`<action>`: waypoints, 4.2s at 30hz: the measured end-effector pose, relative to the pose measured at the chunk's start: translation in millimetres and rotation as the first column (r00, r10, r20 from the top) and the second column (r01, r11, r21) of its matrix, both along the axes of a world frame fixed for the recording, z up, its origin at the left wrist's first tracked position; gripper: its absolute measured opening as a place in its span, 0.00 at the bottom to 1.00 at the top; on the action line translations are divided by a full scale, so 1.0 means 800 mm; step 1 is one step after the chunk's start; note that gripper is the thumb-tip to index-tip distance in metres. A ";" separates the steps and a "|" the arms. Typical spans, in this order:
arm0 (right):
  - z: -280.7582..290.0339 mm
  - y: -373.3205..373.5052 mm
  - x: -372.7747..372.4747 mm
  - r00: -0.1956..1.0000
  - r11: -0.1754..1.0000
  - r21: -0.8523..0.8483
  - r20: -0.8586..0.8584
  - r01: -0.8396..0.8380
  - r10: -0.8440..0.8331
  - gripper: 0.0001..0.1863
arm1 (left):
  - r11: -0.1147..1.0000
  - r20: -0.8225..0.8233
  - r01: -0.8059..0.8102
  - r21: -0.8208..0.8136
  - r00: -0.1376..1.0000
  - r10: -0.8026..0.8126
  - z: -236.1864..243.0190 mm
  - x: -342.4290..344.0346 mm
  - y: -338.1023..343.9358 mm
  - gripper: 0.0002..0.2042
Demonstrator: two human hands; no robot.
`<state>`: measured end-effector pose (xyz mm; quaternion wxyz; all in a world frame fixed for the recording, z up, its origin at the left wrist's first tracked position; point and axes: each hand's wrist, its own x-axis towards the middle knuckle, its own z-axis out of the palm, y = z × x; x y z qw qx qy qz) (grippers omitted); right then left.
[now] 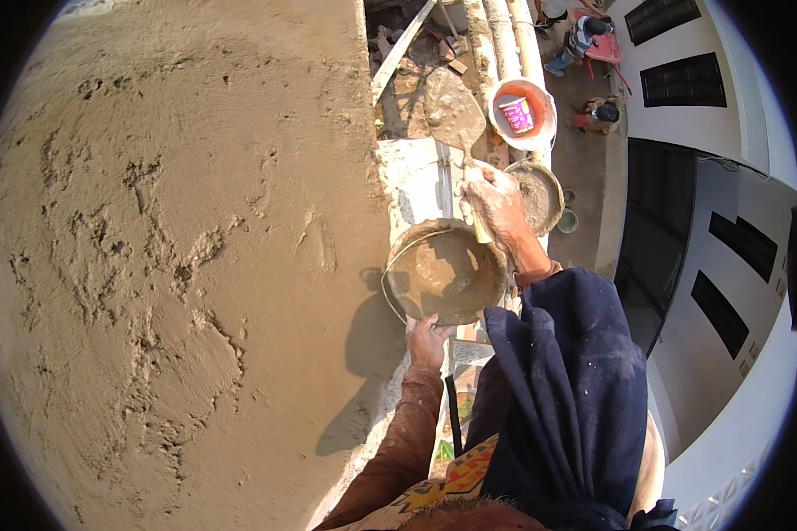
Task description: The person applies plaster to a vertical wall section using a trowel and then smooths the surface with a long float.
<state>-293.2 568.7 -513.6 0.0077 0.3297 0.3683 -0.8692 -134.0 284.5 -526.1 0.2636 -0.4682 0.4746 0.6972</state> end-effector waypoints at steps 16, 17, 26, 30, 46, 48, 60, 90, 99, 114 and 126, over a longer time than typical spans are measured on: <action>0.001 -0.055 -0.116 0.983 0.960 0.270 -0.182 0.076 -0.027 0.18 | 0.994 0.081 -0.058 -0.091 0.995 0.066 0.015 0.050 -0.026 0.28; -0.002 -0.017 -0.056 0.987 0.950 0.312 -0.149 -0.009 0.059 0.18 | 0.998 0.113 -0.027 -0.065 0.993 0.034 0.014 0.044 -0.020 0.27; 0.004 0.024 0.226 0.346 0.205 0.454 0.253 -0.867 0.903 0.13 | 0.958 0.041 0.139 -0.250 0.990 -0.133 0.034 0.018 0.018 0.10; -0.041 -0.048 0.262 0.467 0.194 0.699 0.222 -0.688 0.856 0.12 | 0.928 -0.043 0.231 -0.291 0.966 -0.254 0.068 0.006 0.043 0.11; 0.079 0.017 0.138 0.747 0.649 0.433 0.092 -0.626 0.659 0.14 | 0.932 -0.240 0.303 -0.201 0.907 -0.346 0.053 -0.069 0.049 0.20; 0.101 0.013 0.106 0.684 0.619 0.317 0.164 -0.719 0.711 0.17 | 0.952 -0.237 0.250 -0.179 0.928 -0.288 0.043 -0.073 0.041 0.22; 0.074 -0.001 0.107 0.503 -0.088 0.675 0.624 -0.732 0.599 0.20 | 0.786 -0.292 0.379 -0.489 0.778 -0.557 0.058 -0.100 0.055 0.13; 0.094 0.030 0.087 0.903 0.904 0.100 0.169 -0.415 0.396 0.19 | 0.991 0.057 -0.131 0.038 0.990 0.129 0.017 -0.056 0.037 0.17; -0.166 -0.135 -0.161 0.637 0.494 -0.720 -0.093 0.488 -0.765 0.12 | 0.995 0.066 -0.023 0.101 0.998 0.017 0.005 -0.001 0.019 0.23; 0.004 -0.019 0.209 0.261 -0.180 0.555 0.621 -0.812 0.739 0.15 | 0.991 0.108 0.088 -0.103 0.991 -0.077 0.042 0.033 -0.004 0.17; -0.026 -0.091 0.294 0.356 -0.093 0.562 0.633 -0.822 0.687 0.12 | 0.960 0.016 0.225 -0.165 0.974 -0.225 0.088 0.053 0.004 0.12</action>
